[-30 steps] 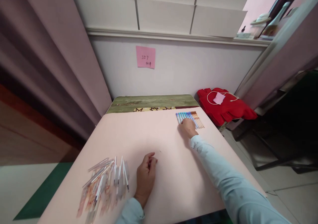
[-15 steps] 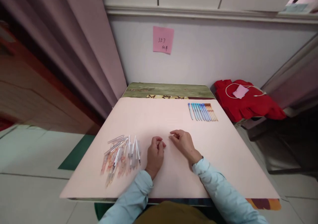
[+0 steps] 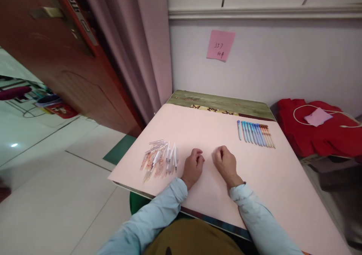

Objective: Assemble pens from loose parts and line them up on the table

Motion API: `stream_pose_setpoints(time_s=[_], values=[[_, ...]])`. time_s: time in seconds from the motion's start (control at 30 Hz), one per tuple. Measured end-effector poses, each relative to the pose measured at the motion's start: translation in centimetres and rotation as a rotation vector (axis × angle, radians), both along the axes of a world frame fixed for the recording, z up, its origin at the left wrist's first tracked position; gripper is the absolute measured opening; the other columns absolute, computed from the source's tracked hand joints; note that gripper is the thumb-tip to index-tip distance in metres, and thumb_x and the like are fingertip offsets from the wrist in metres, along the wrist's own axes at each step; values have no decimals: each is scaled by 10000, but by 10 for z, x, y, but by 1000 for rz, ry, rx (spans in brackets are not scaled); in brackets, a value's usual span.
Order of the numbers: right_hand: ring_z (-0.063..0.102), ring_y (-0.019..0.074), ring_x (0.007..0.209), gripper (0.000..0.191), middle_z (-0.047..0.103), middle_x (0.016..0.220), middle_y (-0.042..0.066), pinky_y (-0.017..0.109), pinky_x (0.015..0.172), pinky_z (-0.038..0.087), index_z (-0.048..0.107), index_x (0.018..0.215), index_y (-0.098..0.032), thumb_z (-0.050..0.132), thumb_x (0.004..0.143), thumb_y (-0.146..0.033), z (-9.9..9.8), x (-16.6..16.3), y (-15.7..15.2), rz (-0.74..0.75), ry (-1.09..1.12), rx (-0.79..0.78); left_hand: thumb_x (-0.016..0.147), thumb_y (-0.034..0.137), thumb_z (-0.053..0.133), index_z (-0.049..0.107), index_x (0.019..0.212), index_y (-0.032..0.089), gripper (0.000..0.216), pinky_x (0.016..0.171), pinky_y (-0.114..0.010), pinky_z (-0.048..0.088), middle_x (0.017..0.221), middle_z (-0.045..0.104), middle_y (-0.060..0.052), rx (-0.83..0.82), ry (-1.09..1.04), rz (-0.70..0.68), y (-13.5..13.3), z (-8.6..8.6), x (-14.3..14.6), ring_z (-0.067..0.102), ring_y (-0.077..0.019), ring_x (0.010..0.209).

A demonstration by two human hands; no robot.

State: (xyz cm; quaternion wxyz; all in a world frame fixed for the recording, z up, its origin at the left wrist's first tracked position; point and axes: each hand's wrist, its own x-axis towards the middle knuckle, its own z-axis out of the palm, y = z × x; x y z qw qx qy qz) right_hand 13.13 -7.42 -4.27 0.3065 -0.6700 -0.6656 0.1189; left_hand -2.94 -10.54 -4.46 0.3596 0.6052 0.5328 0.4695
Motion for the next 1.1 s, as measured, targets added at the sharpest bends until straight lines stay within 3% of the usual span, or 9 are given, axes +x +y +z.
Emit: stream_pose_setpoints(time_s=[0.2,0.33,0.6,0.8,1.0,1.1], values=[[409,141,500,414,556,550,2,266,539,233,579,654,-215,421,959,-446,2,0,-4,41,-32,8,903,223,461,513,1063,210,169,682,-267,463,750,631,2,17,1,2,-4,-2,-1,608,-146,699],[395,136,498,420,528,523,-11,261,533,227,555,612,-214,444,945,-445,3,-1,-6,42,-29,22,883,218,500,529,1066,206,186,676,-260,469,762,625,6,27,-7,9,-5,-3,0,597,-137,695],[498,124,547,263,607,639,-15,225,550,373,650,831,-191,518,902,-408,3,-5,-11,296,333,11,859,254,572,633,1097,194,254,686,-279,518,851,669,-35,80,-53,3,-6,0,2,616,-140,712],[538,135,578,317,645,638,6,228,566,423,706,744,-180,584,874,-442,0,-5,-8,395,474,-60,859,231,563,705,1019,205,215,781,-347,540,945,721,-73,130,27,-23,-3,5,2,662,-191,831],[555,130,568,354,638,603,-3,217,558,417,699,692,-188,541,909,-418,2,-2,-7,434,455,-84,863,287,568,734,893,206,188,648,-293,521,739,705,-32,19,8,-10,-6,1,4,639,-169,675],[564,129,577,336,639,615,-5,215,576,421,697,715,-192,526,919,-397,4,-2,-5,412,454,-68,858,320,580,726,838,194,194,602,-265,490,655,669,-7,-17,18,-2,6,8,3,607,-147,601]])
